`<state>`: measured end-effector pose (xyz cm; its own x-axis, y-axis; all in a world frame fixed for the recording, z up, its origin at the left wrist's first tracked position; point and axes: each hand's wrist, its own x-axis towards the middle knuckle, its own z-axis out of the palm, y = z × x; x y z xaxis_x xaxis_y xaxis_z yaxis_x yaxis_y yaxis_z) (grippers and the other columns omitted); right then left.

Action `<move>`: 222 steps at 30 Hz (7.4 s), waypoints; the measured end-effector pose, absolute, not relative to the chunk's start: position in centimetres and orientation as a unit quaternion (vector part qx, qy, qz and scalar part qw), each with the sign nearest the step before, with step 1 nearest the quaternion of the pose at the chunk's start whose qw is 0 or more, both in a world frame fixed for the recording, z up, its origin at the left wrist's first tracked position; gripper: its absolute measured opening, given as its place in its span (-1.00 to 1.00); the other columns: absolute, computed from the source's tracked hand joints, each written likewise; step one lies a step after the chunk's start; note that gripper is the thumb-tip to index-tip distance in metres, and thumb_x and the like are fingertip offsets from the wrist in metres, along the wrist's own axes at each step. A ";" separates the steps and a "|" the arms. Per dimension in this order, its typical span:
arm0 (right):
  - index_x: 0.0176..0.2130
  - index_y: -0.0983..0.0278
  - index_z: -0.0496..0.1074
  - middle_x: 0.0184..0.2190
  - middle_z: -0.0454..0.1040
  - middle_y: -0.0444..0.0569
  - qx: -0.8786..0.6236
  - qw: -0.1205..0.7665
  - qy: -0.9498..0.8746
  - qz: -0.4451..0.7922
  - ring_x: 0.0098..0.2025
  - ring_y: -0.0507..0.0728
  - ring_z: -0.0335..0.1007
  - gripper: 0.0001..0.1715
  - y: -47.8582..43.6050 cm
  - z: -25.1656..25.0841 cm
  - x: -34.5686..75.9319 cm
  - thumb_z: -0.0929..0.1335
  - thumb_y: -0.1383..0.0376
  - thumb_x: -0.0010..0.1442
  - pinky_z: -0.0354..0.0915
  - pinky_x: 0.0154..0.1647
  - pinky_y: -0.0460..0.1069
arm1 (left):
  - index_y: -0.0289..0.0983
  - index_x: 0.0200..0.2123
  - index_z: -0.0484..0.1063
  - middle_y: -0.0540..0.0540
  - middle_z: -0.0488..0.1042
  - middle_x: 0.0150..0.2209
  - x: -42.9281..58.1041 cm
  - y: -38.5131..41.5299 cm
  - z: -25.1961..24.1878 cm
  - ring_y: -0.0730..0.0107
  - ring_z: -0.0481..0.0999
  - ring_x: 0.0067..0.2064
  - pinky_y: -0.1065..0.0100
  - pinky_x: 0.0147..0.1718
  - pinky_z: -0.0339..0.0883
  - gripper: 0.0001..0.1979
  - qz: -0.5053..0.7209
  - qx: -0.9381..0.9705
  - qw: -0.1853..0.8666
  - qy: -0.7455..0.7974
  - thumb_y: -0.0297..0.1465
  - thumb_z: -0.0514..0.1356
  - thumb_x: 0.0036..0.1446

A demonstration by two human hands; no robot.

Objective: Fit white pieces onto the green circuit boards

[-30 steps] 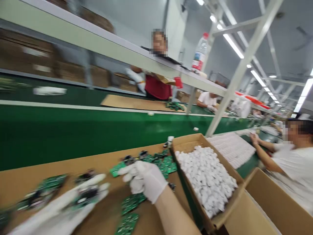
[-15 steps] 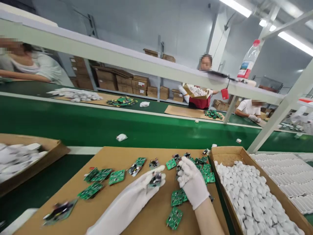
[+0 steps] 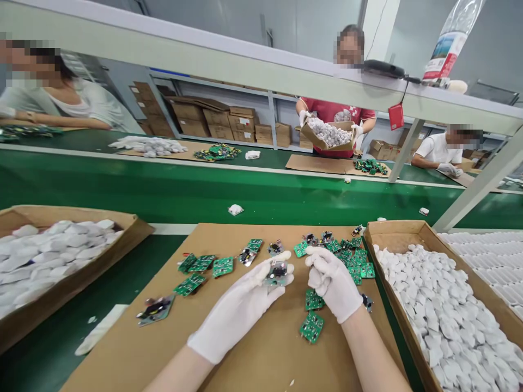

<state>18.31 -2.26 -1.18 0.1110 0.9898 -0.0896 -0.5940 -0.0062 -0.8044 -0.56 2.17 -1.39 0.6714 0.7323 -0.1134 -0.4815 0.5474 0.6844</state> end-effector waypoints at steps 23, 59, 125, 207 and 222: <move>-0.17 0.27 0.52 -0.45 0.49 -0.11 -0.507 0.550 -0.429 0.506 -0.69 -0.11 0.07 -0.56 -3.1 0.0 16.4 0.43 -0.01 0.12 -0.03 -0.71 -0.15 | -0.31 -0.24 0.49 -0.06 0.39 -0.40 0.4 1.1 -0.5 0.51 0.25 -0.55 0.43 -0.61 0.01 -0.57 0.343 0.389 0.800 0.303 -0.03 0.23 0.08; -0.07 0.18 0.61 -0.29 0.55 0.00 -0.599 0.565 -0.498 0.272 -0.35 0.12 0.37 -0.64 -3.9 -0.7 15.5 0.43 0.11 0.16 0.30 -0.35 0.00 | -0.31 -0.12 0.48 -0.14 0.52 -0.25 0.1 1.7 -1.2 0.32 0.48 -0.30 0.22 -0.27 0.42 -0.67 0.367 0.313 0.844 0.236 -0.16 0.18 0.24; -0.08 0.29 0.47 -0.04 0.48 0.03 -0.741 0.415 -0.519 0.091 -0.02 0.15 0.44 -0.74 -14.4 -3.2 20.0 0.35 0.18 0.32 0.39 0.03 0.16 | -0.34 -0.10 0.43 -0.08 0.49 -0.23 0.6 4.5 -1.4 0.42 0.49 -0.34 0.34 -0.40 0.46 -0.75 0.413 0.292 0.807 0.306 -0.27 0.18 0.29; -0.20 0.16 0.58 -0.38 0.55 -0.11 -0.588 0.666 -0.416 0.196 -0.54 -0.06 0.36 -0.88 -14.3 3.5 10.5 0.44 0.29 0.21 0.34 -0.57 -0.18 | -0.17 -0.02 0.60 -0.03 0.51 -0.47 -0.4 -3.4 1.4 0.57 0.15 -0.56 0.42 -0.56 0.20 -0.43 0.240 0.525 0.791 0.203 -0.13 0.47 -0.14; -0.48 0.24 0.37 -0.42 0.41 -0.16 -0.583 0.639 -0.488 0.116 -0.47 -0.05 0.36 -0.76 -14.3 3.2 10.6 0.43 0.37 0.20 0.27 -0.54 -0.17 | -0.10 -0.35 0.68 -0.09 0.67 -0.29 -0.5 -4.5 2.5 0.32 0.51 -0.43 0.40 -0.49 0.45 -0.62 0.311 0.509 0.779 0.195 -0.53 0.50 -0.34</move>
